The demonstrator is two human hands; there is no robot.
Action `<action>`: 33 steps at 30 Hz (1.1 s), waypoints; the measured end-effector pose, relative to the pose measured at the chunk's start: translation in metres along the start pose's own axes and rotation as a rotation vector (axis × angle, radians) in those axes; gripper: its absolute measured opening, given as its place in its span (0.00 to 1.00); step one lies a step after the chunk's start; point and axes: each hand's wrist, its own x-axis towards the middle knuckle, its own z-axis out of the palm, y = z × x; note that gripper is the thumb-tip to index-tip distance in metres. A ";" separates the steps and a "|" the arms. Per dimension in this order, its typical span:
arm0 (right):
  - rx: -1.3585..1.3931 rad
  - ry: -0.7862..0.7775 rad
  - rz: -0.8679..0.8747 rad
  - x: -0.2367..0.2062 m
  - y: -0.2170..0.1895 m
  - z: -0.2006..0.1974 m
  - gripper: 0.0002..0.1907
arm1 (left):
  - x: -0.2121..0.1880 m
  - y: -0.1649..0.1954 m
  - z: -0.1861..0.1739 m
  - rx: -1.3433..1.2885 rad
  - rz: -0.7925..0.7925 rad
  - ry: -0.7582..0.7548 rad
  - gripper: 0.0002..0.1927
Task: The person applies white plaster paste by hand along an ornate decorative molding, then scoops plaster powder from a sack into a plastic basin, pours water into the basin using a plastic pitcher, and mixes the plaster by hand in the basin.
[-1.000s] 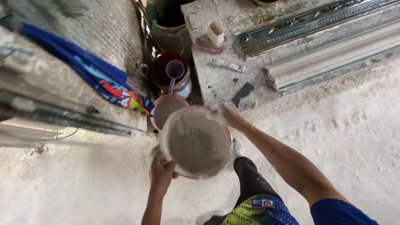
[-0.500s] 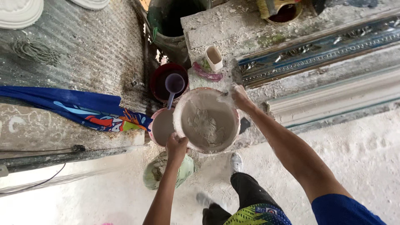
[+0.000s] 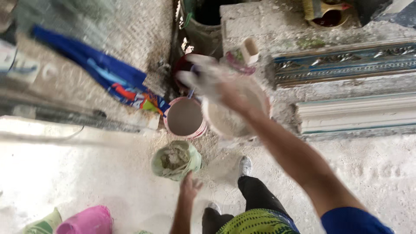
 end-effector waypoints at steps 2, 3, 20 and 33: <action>0.067 0.231 -0.385 -0.007 -0.062 0.077 0.33 | 0.005 -0.020 -0.003 -0.354 -0.151 0.059 0.31; 0.073 0.278 -0.526 -0.017 -0.078 0.118 0.33 | 0.008 -0.018 -0.006 -0.493 -0.186 0.017 0.31; -0.345 -0.178 -0.195 -0.289 -0.012 0.412 0.30 | -0.021 -0.095 -0.137 -0.205 0.220 -0.566 0.24; -0.315 -0.438 0.219 -0.484 0.130 0.186 0.31 | -0.104 -0.193 -0.021 1.390 1.833 -1.160 0.18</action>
